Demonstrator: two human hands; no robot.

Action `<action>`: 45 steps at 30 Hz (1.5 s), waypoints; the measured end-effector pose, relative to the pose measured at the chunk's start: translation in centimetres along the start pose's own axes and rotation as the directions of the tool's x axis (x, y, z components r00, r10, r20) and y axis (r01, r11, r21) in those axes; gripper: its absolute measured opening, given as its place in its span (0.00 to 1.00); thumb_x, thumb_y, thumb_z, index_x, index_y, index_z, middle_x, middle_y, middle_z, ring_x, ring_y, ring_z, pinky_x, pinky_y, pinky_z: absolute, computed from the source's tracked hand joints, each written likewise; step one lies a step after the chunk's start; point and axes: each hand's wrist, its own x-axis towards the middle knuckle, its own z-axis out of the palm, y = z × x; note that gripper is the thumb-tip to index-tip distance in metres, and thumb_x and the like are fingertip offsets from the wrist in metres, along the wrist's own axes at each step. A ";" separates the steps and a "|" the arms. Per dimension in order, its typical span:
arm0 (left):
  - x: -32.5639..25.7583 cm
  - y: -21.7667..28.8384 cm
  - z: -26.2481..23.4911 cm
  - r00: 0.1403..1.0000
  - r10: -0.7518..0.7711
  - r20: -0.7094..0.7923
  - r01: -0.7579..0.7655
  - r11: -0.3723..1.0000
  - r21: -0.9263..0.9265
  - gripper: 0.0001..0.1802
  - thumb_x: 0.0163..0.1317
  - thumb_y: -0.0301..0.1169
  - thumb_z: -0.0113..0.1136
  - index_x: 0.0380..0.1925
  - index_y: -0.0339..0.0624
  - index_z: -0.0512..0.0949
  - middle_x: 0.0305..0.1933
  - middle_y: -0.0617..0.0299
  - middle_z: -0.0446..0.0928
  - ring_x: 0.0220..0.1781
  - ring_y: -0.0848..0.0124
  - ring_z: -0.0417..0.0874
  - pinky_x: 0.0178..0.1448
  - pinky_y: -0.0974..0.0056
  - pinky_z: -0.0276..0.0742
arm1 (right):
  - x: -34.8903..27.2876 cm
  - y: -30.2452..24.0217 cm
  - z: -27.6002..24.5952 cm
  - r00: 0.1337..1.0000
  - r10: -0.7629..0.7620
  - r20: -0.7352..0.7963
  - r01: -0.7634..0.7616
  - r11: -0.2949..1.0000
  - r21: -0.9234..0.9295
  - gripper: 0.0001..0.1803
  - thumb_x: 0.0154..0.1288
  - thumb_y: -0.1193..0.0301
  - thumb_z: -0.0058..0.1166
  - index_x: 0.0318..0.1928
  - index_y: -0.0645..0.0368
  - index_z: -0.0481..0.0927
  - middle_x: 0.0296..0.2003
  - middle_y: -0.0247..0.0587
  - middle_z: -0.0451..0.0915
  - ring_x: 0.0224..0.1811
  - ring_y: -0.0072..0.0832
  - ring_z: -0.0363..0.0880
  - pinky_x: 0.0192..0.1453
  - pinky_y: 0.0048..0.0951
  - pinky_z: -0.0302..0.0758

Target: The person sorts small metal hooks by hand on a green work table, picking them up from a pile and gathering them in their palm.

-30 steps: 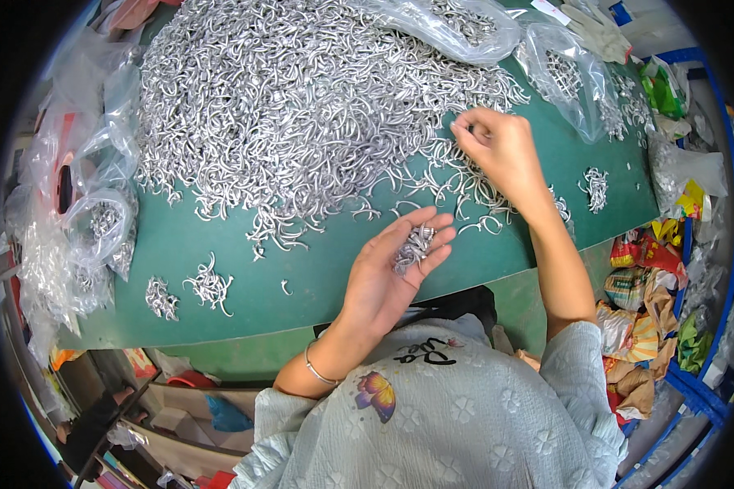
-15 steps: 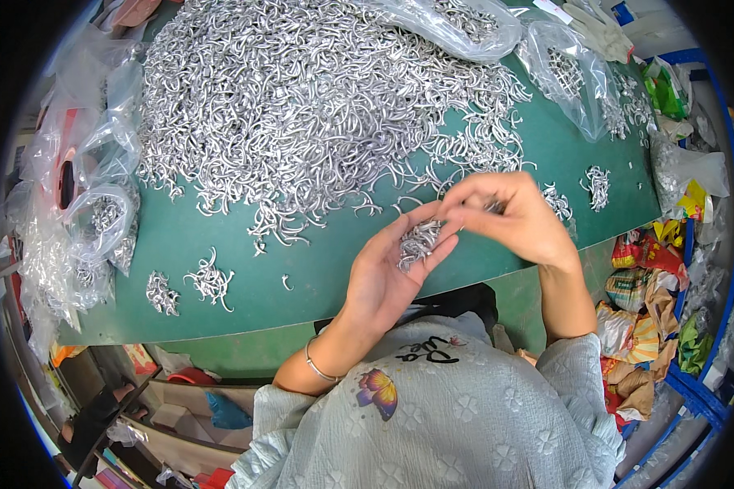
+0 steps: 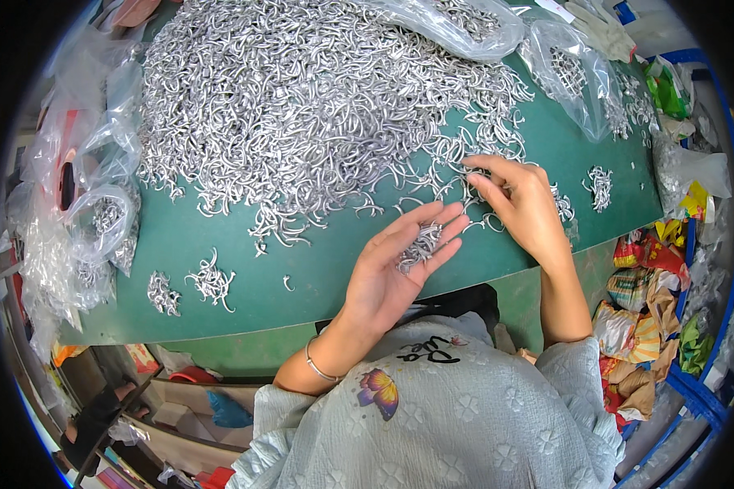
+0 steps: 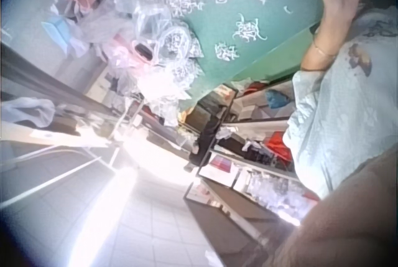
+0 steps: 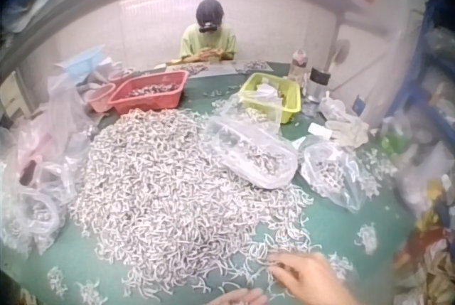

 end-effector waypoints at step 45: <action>-0.3 -1.3 -1.4 0.998 -0.020 -0.063 0.012 0.992 -0.123 0.13 0.68 0.32 0.47 0.40 0.31 0.75 0.43 0.51 0.75 0.51 0.59 0.77 0.61 0.55 0.73 | -4.2 3.5 -1.3 0.955 0.242 0.170 -0.118 -0.215 0.969 0.13 0.67 0.66 0.41 0.34 0.65 0.71 0.22 0.36 0.64 0.18 0.18 0.59 0.15 0.18 0.56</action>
